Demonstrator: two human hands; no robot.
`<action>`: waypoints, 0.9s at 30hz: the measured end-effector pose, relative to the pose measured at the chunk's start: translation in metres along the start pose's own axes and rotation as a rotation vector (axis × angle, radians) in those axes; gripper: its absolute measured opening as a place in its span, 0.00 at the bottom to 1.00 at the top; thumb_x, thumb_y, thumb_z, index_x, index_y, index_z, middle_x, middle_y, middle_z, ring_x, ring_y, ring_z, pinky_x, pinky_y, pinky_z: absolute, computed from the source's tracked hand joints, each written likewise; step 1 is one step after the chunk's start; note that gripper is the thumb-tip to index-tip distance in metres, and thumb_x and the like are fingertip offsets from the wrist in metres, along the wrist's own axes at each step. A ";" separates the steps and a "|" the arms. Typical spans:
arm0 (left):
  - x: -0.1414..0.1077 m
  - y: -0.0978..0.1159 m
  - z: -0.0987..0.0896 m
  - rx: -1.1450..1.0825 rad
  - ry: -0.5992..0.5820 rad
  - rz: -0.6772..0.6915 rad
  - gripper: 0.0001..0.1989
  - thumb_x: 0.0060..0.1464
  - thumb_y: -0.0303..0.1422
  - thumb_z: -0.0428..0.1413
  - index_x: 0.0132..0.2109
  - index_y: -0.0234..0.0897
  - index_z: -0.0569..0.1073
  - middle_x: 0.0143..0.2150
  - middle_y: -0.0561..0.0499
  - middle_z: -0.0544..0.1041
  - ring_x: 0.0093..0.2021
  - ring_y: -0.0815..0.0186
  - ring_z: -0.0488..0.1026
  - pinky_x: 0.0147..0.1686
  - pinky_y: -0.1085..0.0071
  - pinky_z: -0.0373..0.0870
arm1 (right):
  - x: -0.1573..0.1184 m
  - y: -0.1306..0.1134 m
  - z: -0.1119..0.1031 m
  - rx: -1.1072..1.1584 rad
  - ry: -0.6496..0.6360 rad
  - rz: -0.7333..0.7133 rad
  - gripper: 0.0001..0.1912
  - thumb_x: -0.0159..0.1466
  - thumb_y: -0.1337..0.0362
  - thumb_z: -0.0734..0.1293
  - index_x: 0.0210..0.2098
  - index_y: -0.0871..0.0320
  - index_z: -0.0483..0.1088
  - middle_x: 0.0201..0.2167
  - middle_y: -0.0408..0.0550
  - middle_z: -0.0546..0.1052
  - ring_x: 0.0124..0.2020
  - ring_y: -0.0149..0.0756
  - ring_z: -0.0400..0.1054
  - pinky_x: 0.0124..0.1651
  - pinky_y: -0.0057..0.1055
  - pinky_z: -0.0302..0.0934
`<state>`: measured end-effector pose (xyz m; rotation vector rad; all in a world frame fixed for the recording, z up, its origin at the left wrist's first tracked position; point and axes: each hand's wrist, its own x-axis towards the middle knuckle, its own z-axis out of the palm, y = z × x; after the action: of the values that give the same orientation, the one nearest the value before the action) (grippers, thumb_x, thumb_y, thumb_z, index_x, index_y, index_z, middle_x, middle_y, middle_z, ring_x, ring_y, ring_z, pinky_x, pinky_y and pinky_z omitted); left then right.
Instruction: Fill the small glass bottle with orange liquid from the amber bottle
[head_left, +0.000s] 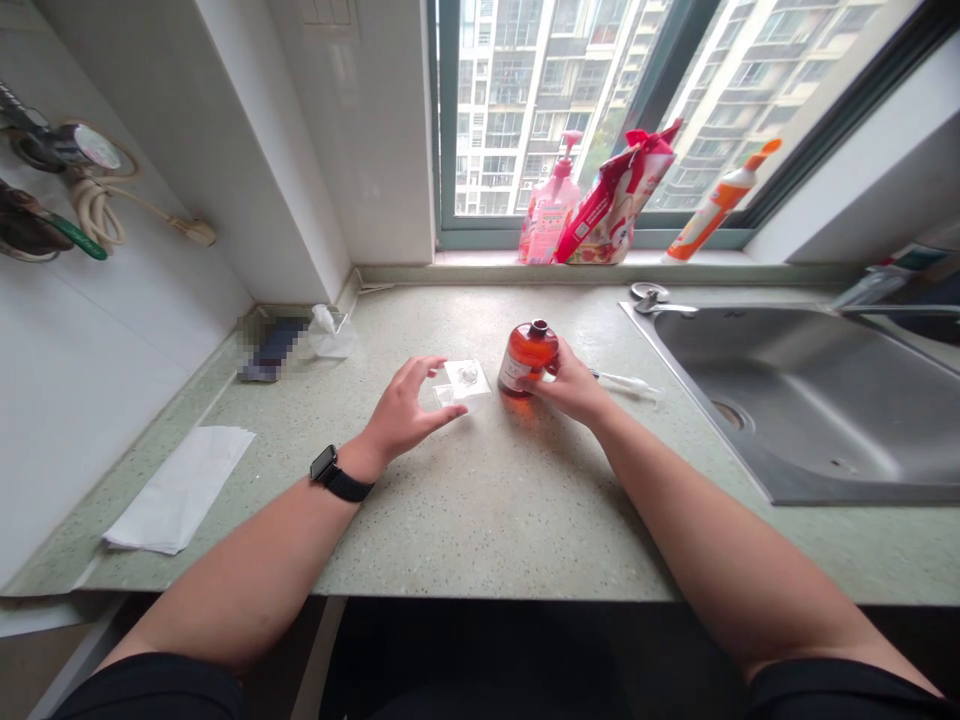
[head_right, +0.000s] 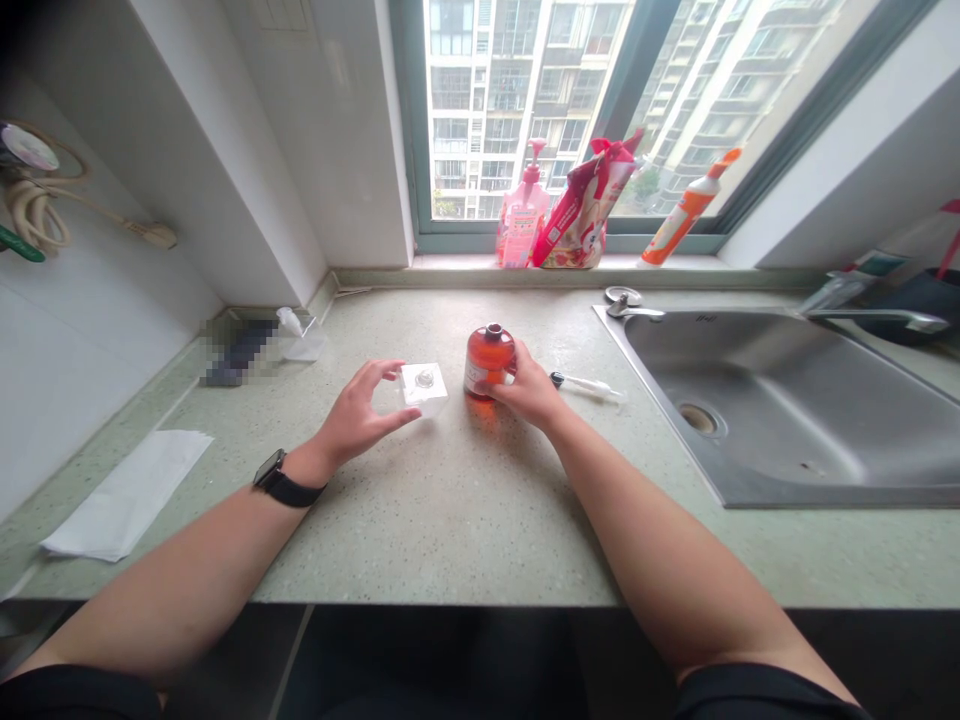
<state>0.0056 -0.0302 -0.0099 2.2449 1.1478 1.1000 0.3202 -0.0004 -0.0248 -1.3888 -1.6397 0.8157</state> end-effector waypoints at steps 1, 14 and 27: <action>0.000 0.000 0.000 0.005 -0.006 -0.007 0.32 0.60 0.51 0.68 0.64 0.43 0.70 0.58 0.43 0.77 0.56 0.52 0.78 0.59 0.52 0.76 | 0.000 0.001 0.000 0.000 -0.002 -0.002 0.44 0.54 0.50 0.79 0.66 0.48 0.64 0.61 0.54 0.78 0.63 0.54 0.74 0.67 0.53 0.69; 0.000 -0.008 0.003 -0.009 -0.103 -0.060 0.35 0.58 0.53 0.68 0.65 0.43 0.69 0.58 0.43 0.78 0.56 0.51 0.79 0.59 0.50 0.77 | -0.004 -0.005 0.006 -0.097 0.068 -0.097 0.40 0.55 0.48 0.79 0.64 0.48 0.69 0.58 0.53 0.80 0.60 0.53 0.75 0.68 0.55 0.68; 0.001 -0.004 -0.001 -0.001 -0.001 0.016 0.35 0.57 0.56 0.69 0.63 0.41 0.71 0.55 0.44 0.79 0.51 0.54 0.80 0.56 0.54 0.78 | -0.011 -0.016 0.004 -0.349 0.136 -0.375 0.38 0.60 0.48 0.76 0.66 0.50 0.67 0.61 0.57 0.78 0.63 0.57 0.71 0.69 0.55 0.64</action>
<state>0.0033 -0.0273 -0.0119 2.2574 1.1304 1.1053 0.3099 -0.0138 -0.0142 -1.2727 -1.9160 0.2210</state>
